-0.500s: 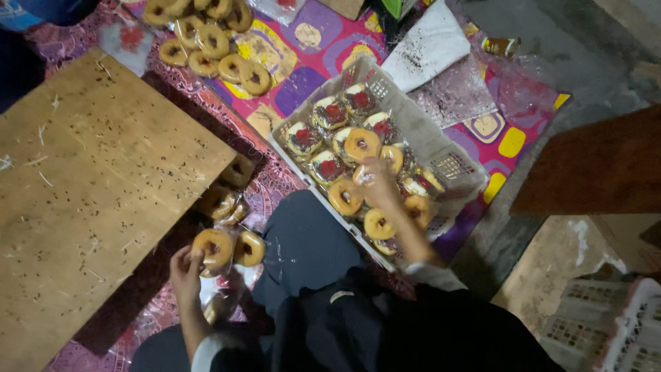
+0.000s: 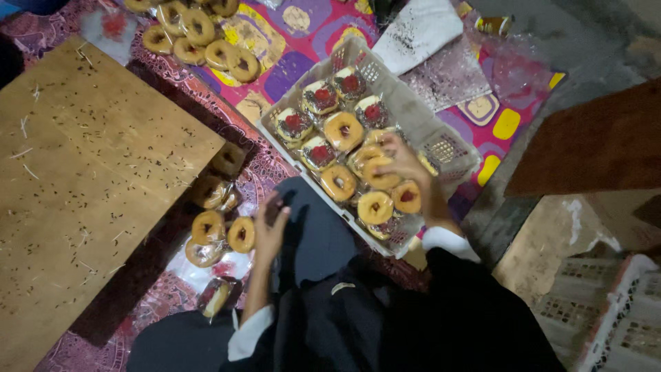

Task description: The person sits on a patterned floor mat and packages donuts into small plastic bags. They pick up donuts from a wooden board, place them into bags, and arrange the filled bags into a white plastic crate. The person also uses a grater to sprinkle white topping onto rows of donuts on the board.

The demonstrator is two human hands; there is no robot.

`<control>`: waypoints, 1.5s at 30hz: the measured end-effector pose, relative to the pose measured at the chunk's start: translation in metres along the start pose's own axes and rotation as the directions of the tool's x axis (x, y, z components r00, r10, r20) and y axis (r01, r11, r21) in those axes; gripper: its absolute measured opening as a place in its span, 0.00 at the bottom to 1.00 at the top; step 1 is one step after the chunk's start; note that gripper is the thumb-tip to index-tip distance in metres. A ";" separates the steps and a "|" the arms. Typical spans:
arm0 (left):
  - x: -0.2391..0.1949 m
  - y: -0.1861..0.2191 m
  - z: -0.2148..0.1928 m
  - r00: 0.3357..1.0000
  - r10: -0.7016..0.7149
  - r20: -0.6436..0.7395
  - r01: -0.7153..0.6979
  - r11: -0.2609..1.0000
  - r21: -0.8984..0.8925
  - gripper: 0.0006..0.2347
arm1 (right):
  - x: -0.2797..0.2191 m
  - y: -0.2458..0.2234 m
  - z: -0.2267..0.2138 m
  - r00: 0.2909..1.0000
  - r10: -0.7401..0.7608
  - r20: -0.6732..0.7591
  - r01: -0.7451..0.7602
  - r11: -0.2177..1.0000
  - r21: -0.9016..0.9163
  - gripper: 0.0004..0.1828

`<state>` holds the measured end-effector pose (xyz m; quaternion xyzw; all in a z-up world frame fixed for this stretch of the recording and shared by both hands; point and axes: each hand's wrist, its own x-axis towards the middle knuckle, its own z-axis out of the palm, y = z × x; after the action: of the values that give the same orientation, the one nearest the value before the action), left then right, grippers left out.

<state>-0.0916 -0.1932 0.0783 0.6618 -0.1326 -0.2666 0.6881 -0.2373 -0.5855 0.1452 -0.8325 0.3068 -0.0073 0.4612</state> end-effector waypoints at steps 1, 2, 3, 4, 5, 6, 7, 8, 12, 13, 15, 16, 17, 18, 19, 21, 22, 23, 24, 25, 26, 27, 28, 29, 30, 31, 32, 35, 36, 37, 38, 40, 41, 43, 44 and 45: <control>-0.008 0.011 0.012 0.993 -0.106 0.052 0.112 0.987 -0.115 0.25 | -0.011 -0.010 -0.005 0.998 0.056 0.011 -0.057 0.976 0.209 0.52; -0.017 0.022 0.025 0.992 -0.046 0.115 0.068 0.979 -0.193 0.29 | -0.023 -0.020 -0.009 0.994 0.103 0.031 -0.107 0.909 0.404 0.51; -0.027 0.031 0.037 0.984 0.019 0.174 0.030 0.962 -0.272 0.32 | -0.037 -0.029 -0.007 0.987 0.145 0.061 -0.154 0.800 0.580 0.50; -0.037 0.037 0.049 0.970 0.085 0.230 0.001 0.937 -0.350 0.36 | -0.048 -0.037 0.010 0.990 -0.117 0.072 0.053 0.807 0.588 0.46; -0.046 0.040 0.059 0.953 0.140 0.270 -0.003 0.892 -0.452 0.39 | -0.059 -0.042 0.024 0.925 -0.372 0.082 0.253 0.761 0.598 0.41; -0.052 0.041 0.067 0.932 0.202 0.301 -0.004 0.836 -0.549 0.44 | -0.071 -0.043 0.048 0.920 -0.361 0.154 0.234 0.818 0.525 0.40; -0.055 0.037 0.070 0.908 0.266 0.324 0.002 0.770 -0.638 0.48 | -0.075 -0.043 0.075 0.912 -0.344 0.223 0.218 0.868 0.445 0.39; -0.057 0.031 0.064 0.969 0.132 0.211 0.002 0.844 -0.537 0.45 | -0.069 -0.039 0.091 0.941 -0.235 0.245 0.101 0.883 0.458 0.36; -0.055 -0.019 -0.019 0.975 -0.105 -0.197 0.024 0.926 -0.377 0.33 | -0.026 -0.003 0.129 1.000 -0.020 -0.017 0.022 0.994 0.110 0.39; -0.054 -0.033 -0.054 0.948 -0.122 -0.293 0.014 0.939 -0.345 0.31 | -0.015 0.005 0.130 0.983 -0.073 -0.171 0.058 0.994 -0.091 0.42; -0.056 -0.058 -0.122 0.920 -0.208 -0.333 0.073 0.924 -0.376 0.25 | 0.006 0.015 0.123 0.994 -0.027 -0.105 0.003 0.974 -0.228 0.44; -0.053 -0.068 -0.150 0.848 -0.249 -0.468 0.121 0.950 -0.287 0.30 | 0.012 0.015 0.118 0.998 -0.006 -0.068 -0.015 0.954 -0.300 0.46; -0.052 -0.075 -0.176 0.757 -0.268 -0.597 0.181 0.962 -0.203 0.37 | 0.015 0.012 0.114 0.996 -0.018 -0.087 -0.001 0.976 -0.218 0.42; -0.056 -0.081 -0.193 0.773 -0.223 -0.595 0.198 0.974 -0.108 0.38 | 0.008 0.010 0.112 0.994 -0.025 -0.102 0.011 0.991 -0.136 0.39; -0.061 -0.084 -0.206 0.789 -0.179 -0.588 0.213 0.977 -0.011 0.40 | -0.003 0.005 0.114 0.993 -0.030 -0.117 0.024 0.998 -0.052 0.35; -0.066 -0.080 -0.199 0.782 -0.030 -0.623 0.307 0.888 0.342 0.46 | -0.027 -0.012 0.118 0.990 0.070 -0.122 -0.030 0.954 0.298 0.29; -0.064 -0.073 -0.183 0.766 0.089 -0.637 0.382 0.734 0.562 0.51 | -0.038 -0.025 0.119 0.987 0.114 -0.117 -0.047 0.885 0.463 0.25; -0.064 -0.064 -0.163 0.759 0.207 -0.617 0.448 0.521 0.727 0.55 | -0.051 -0.040 0.127 0.994 0.082 -0.071 -0.035 0.862 0.505 0.25; -0.071 -0.059 -0.130 0.827 0.258 -0.499 0.100 0.807 0.583 0.52 | -0.072 -0.053 0.138 0.998 0.059 -0.025 -0.035 0.836 0.548 0.25; -0.075 -0.052 -0.101 0.918 -0.044 -0.394 0.204 0.905 0.373 0.53 | -0.090 -0.066 0.149 0.999 0.034 0.019 -0.038 0.808 0.589 0.25; -0.089 -0.047 -0.075 0.979 0.136 -0.150 -0.131 0.991 0.041 0.53 | -0.107 -0.077 0.159 0.991 -0.080 0.112 -0.002 0.803 0.596 0.26; -0.097 -0.044 -0.046 0.995 0.071 -0.067 -0.078 0.990 -0.115 0.46 | -0.118 -0.086 0.159 0.960 -0.193 0.202 0.032 0.794 0.607 0.28; -0.102 -0.040 -0.032 1.000 0.019 0.025 -0.012 0.965 -0.262 0.40 | -0.122 -0.092 0.154 0.909 -0.303 0.286 0.064 0.781 0.622 0.29; -0.105 -0.035 -0.028 0.997 -0.071 0.003 0.068 0.951 -0.300 0.37 | -0.122 -0.094 0.147 0.953 -0.290 0.089 0.246 0.910 0.334 0.29; -0.105 -0.032 -0.029 0.987 -0.157 -0.015 0.143 0.928 -0.344 0.33 | -0.118 -0.090 0.137 0.936 -0.336 -0.105 0.335 0.942 -0.024 0.29; -0.102 -0.030 -0.036 0.970 -0.243 -0.027 0.214 0.897 -0.387 0.30 | -0.114 -0.080 0.125 0.864 -0.429 -0.264 0.313 0.867 -0.387 0.28; -0.097 -0.029 -0.052 0.970 -0.241 -0.042 0.219 0.932 -0.288 0.25 | -0.105 -0.063 0.106 0.868 -0.458 -0.190 0.304 0.794 -0.526 0.39; -0.084 -0.032 -0.113 0.953 -0.294 -0.072 0.241 0.881 -0.407 0.23 | -0.100 0.010 0.084 0.959 -0.282 0.022 0.210 0.659 -0.722 0.48; -0.082 -0.037 -0.131 0.960 -0.261 -0.097 0.209 0.906 -0.367 0.21 | -0.103 0.036 0.078 0.964 -0.255 0.073 0.228 0.657 -0.718 0.47; -0.083 -0.042 -0.148 0.966 -0.227 -0.121 0.178 0.929 -0.325 0.20 | -0.108 0.060 0.070 0.967 -0.231 0.106 0.237 0.667 -0.706 0.46; -0.086 -0.049 -0.161 0.937 -0.303 -0.175 0.241 0.921 -0.305 0.21 | -0.112 0.080 0.060 0.971 -0.214 0.107 0.226 0.678 -0.699 0.45; -0.091 -0.065 -0.185 0.849 -0.448 -0.280 0.377 0.885 -0.273 0.21 | -0.110 0.110 0.033 0.987 -0.157 0.044 0.145 0.725 -0.674 0.43; -0.091 -0.075 -0.192 0.840 -0.440 -0.318 0.358 0.890 -0.283 0.22 | -0.105 0.121 0.021 0.993 -0.117 0.009 0.096 0.771 -0.630 0.42; -0.093 -0.095 -0.203 0.817 -0.425 -0.389 0.326 0.898 -0.297 0.23 | -0.101 0.136 0.009 0.998 0.005 -0.058 -0.032 0.881 -0.473 0.49; -0.087 -0.103 -0.205 0.868 -0.261 -0.424 0.227 0.965 -0.129 0.24 | -0.095 0.140 0.004 0.994 0.066 -0.087 -0.094 0.918 -0.386 0.53; -0.082 -0.109 -0.207 0.900 -0.087 -0.427 0.117 0.992 0.043 0.24 | -0.091 0.141 0.003 0.986 0.128 -0.109 -0.155 0.943 -0.293 0.57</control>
<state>-0.0693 0.0267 -0.0334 0.7327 0.0462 -0.1473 0.6628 -0.3807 -0.5906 0.0593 -0.8676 0.3837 0.0359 0.3143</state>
